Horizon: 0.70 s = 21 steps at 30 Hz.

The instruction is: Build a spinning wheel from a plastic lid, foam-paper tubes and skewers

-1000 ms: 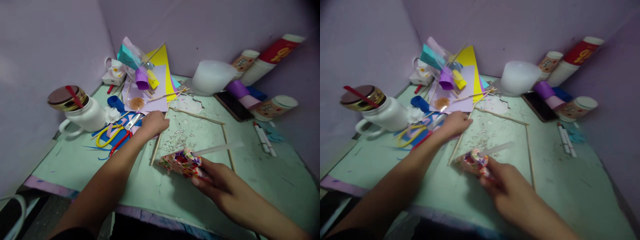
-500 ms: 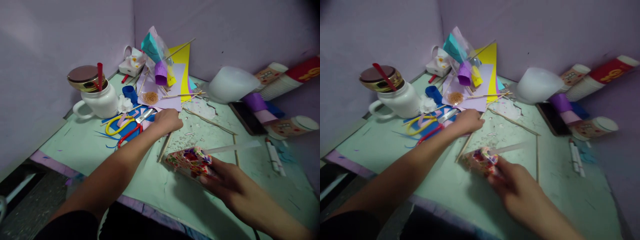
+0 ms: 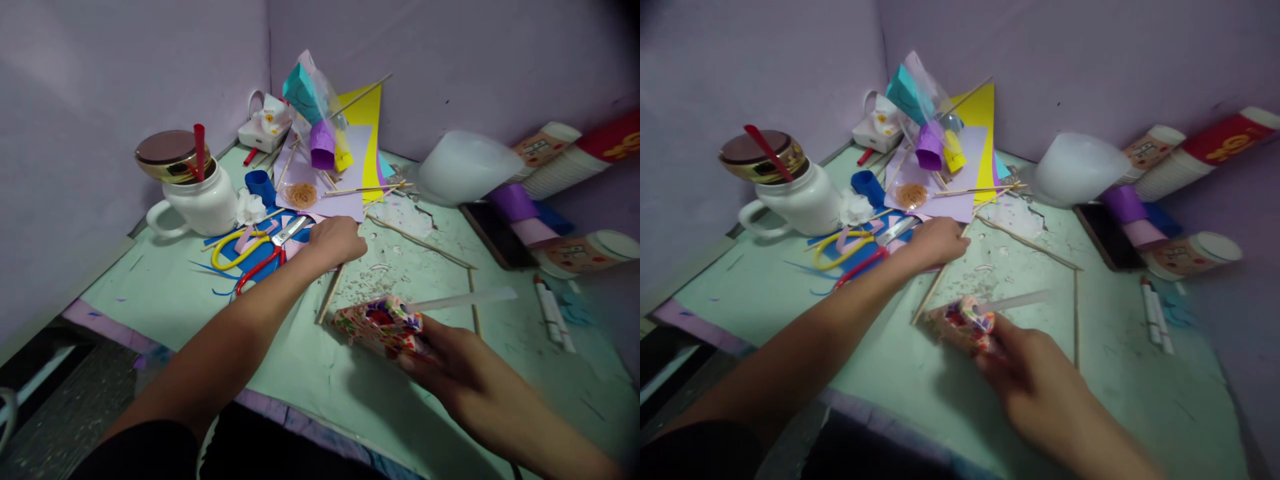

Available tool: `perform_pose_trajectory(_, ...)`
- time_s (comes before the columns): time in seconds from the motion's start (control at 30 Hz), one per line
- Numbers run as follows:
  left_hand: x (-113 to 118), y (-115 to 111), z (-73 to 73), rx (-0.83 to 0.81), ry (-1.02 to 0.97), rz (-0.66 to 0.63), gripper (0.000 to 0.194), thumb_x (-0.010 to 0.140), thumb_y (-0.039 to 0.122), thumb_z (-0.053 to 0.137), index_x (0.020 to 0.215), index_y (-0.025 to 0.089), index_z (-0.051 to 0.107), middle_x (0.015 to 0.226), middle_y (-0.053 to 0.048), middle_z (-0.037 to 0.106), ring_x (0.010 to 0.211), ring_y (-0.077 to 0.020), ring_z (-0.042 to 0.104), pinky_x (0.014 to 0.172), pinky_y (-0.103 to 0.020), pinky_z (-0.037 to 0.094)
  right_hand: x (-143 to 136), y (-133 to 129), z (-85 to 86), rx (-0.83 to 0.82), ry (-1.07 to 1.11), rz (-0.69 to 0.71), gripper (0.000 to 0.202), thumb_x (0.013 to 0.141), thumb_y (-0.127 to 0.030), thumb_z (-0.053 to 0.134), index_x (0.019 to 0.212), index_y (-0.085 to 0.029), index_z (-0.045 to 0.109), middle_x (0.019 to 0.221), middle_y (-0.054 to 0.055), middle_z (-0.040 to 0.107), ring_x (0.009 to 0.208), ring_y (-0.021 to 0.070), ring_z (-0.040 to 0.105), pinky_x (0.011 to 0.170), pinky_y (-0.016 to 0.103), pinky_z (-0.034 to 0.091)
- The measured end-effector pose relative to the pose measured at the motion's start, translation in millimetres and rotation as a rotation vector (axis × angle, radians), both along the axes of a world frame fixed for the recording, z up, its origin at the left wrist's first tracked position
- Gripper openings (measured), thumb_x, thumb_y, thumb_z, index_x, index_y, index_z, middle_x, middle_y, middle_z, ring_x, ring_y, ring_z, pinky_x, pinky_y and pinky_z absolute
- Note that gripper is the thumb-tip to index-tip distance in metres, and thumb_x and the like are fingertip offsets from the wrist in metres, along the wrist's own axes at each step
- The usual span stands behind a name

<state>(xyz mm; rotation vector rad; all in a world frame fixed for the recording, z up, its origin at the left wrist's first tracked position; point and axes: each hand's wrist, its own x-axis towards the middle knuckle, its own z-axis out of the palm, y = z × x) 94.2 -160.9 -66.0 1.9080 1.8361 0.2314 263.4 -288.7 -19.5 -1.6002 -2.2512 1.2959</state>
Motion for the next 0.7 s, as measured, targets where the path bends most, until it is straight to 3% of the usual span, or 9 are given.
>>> perform_pose_trajectory(0.3, 0, -2, 2.6, 0.002, 0.005, 0.010, 0.038, 0.074, 0.044, 0.049, 0.096, 0.019, 0.066, 0.099, -0.015, 0.068, 0.094, -0.0311, 0.061, 0.071, -0.037, 0.046, 3, -3, 2.9, 0.034, 0.024, -0.012, 0.030, 0.084, -0.033, 0.045, 0.103, -0.019, 0.063, 0.082, 0.006, 0.070, 0.069, 0.0218, 0.065, 0.061, 0.031, 0.053)
perform_pose_trajectory(0.5, -1, -1, 2.6, 0.013, 0.014, 0.030, 0.037, 0.074, 0.045, 0.049, 0.092, 0.018, 0.067, 0.095, -0.014, 0.069, 0.090, -0.0285, 0.062, 0.070, -0.035, 0.045, 8, -9, 3.9, 0.003, 0.094, -0.141, 0.032, 0.081, -0.039, 0.050, 0.104, -0.021, 0.065, 0.076, 0.005, 0.070, 0.064, 0.0215, 0.064, 0.059, 0.031, 0.055)
perform_pose_trajectory(0.7, 2, -2, 3.5, 0.031, 0.008, 0.035, 0.036, 0.077, 0.045, 0.046, 0.087, 0.017, 0.067, 0.088, -0.012, 0.068, 0.085, -0.0285, 0.063, 0.066, -0.034, 0.044, 21, -18, 4.2, -0.058, 0.204, -0.294, 0.039, 0.074, -0.041, 0.058, 0.105, -0.018, 0.063, 0.093, 0.010, 0.071, 0.083, 0.0257, 0.067, 0.076, 0.039, 0.055)
